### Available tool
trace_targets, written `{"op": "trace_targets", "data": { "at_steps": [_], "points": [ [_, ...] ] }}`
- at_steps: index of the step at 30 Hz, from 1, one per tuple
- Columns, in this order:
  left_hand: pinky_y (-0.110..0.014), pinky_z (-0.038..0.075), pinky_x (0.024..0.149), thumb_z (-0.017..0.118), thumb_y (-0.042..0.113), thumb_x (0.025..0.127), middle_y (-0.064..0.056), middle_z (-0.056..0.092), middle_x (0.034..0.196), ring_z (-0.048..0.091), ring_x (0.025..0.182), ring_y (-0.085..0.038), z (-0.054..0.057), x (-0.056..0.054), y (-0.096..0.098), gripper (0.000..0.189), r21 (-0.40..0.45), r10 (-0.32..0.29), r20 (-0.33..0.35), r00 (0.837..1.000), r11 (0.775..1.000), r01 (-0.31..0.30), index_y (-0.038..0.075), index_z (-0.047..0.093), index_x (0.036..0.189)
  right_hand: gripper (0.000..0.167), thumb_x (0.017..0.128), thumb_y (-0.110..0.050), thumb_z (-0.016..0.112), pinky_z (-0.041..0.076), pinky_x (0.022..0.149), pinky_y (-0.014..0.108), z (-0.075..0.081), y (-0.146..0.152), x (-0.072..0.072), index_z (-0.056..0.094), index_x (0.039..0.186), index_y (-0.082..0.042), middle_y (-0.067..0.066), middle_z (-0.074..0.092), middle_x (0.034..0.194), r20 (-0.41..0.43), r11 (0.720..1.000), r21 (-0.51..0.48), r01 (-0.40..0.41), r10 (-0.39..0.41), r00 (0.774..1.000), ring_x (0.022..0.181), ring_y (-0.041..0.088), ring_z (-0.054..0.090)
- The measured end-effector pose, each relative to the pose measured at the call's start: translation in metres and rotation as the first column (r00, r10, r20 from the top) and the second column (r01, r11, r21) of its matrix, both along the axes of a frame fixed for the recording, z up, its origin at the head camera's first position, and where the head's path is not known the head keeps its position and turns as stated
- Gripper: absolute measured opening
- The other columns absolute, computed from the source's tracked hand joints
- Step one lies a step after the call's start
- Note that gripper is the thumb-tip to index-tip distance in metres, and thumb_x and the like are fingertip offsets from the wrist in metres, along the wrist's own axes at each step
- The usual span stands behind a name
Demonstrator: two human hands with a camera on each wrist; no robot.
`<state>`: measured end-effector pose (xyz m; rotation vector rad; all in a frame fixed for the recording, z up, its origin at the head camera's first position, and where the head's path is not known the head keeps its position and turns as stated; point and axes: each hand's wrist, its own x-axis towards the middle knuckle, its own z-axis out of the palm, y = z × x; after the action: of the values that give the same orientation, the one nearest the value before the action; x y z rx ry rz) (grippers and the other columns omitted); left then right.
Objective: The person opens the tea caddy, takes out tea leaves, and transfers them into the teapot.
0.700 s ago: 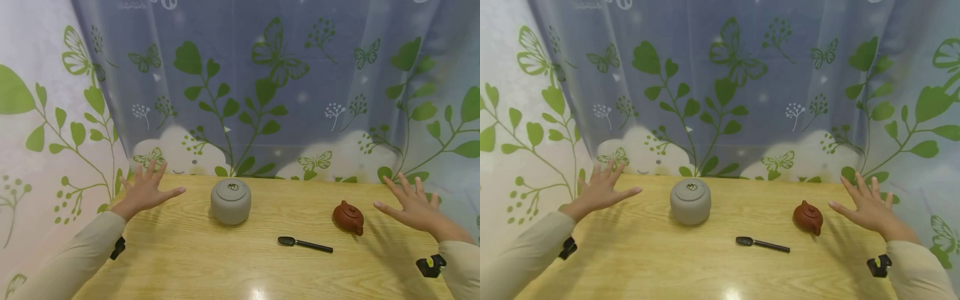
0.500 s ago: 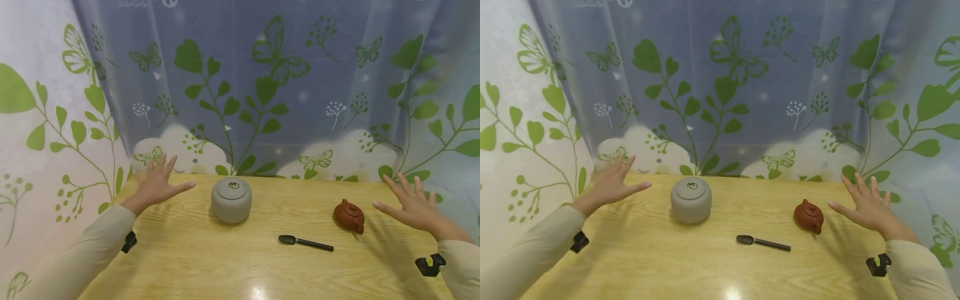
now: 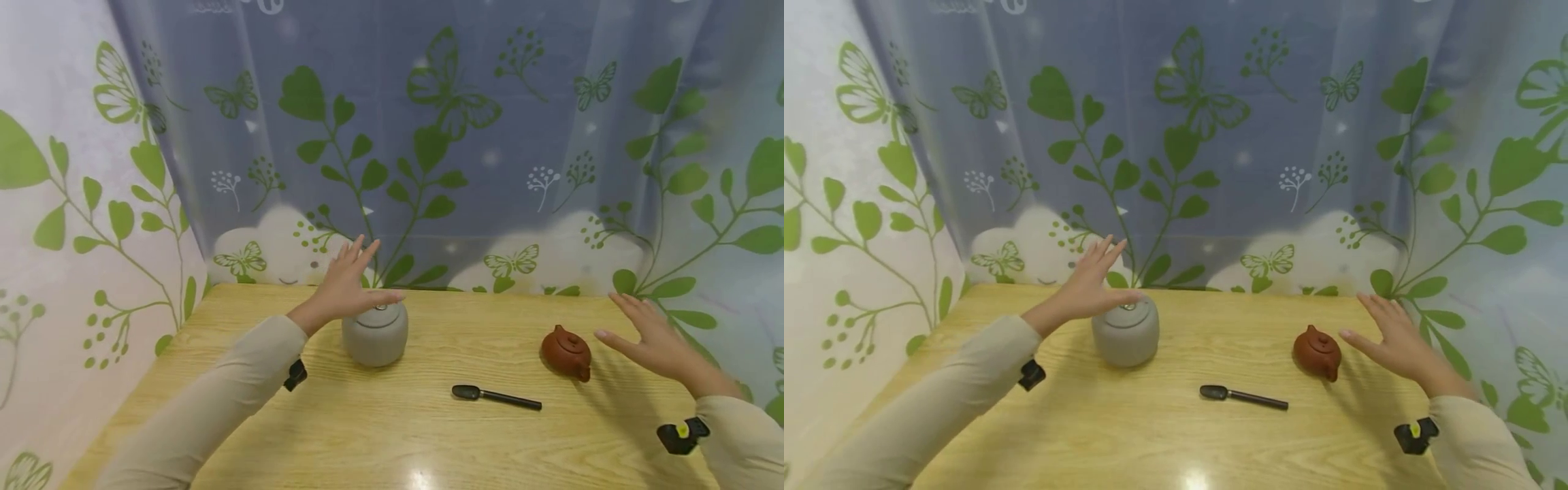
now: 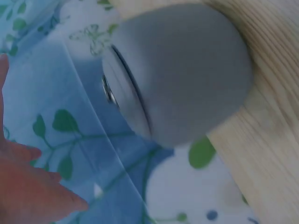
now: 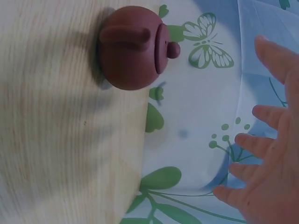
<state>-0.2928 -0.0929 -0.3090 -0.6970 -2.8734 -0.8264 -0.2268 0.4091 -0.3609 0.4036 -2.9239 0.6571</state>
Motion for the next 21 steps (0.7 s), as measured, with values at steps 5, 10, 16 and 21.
{"op": "trace_targets", "data": {
  "at_steps": [5, 10, 16, 21],
  "points": [
    [-0.059, 0.002, 0.115, 0.064, 0.065, 0.080, -0.003, -0.006, 0.161, -0.010, 0.146, -0.032, -0.004, -0.001, 0.042, 0.103, 0.019, -0.074, 0.028, 0.997, 0.997, 0.073, 0.026, 0.006, 0.156, 0.079, 0.096, -0.030, 0.059, 0.019, 0.091, 0.078, -0.006, -0.003, 0.000, 0.013, 0.153, 0.000, 0.036, 0.018, 0.150, -0.034, 0.999, -0.036, -0.023, 0.022, 0.999, 0.132, 0.061, 0.014],
    [-0.056, 0.004, 0.116, 0.064, 0.067, 0.078, -0.001, -0.006, 0.161, -0.010, 0.147, -0.027, -0.013, 0.000, 0.087, 0.104, 0.040, -0.110, 0.072, 0.991, 0.993, 0.107, 0.028, 0.006, 0.156, 0.075, 0.096, -0.031, 0.059, 0.028, 0.088, 0.074, -0.010, -0.009, 0.002, 0.019, 0.151, 0.002, 0.036, 0.025, 0.147, -0.039, 0.999, -0.032, -0.006, 0.005, 0.999, 0.128, 0.060, 0.025],
    [-0.052, 0.008, 0.117, 0.068, 0.063, 0.078, -0.003, 0.000, 0.162, -0.003, 0.147, -0.028, -0.029, 0.004, 0.140, 0.104, 0.068, -0.150, 0.089, 0.985, 0.987, 0.144, 0.023, 0.012, 0.156, 0.072, 0.097, -0.032, 0.057, 0.031, 0.088, 0.073, -0.018, -0.014, 0.002, 0.023, 0.149, 0.004, 0.037, 0.026, 0.145, -0.012, 0.998, -0.067, 0.019, -0.020, 1.000, 0.125, 0.061, 0.029],
    [-0.049, 0.014, 0.117, 0.071, 0.062, 0.076, -0.003, 0.006, 0.161, 0.002, 0.148, -0.027, -0.046, 0.008, 0.179, 0.105, 0.094, -0.158, 0.092, 0.983, 0.984, 0.149, 0.021, 0.016, 0.156, 0.068, 0.098, -0.031, 0.056, 0.035, 0.090, 0.071, -0.026, -0.015, 0.000, 0.026, 0.148, 0.004, 0.037, 0.029, 0.145, -0.008, 0.995, -0.102, 0.021, -0.022, 1.000, 0.124, 0.060, 0.031]
  ]
}}
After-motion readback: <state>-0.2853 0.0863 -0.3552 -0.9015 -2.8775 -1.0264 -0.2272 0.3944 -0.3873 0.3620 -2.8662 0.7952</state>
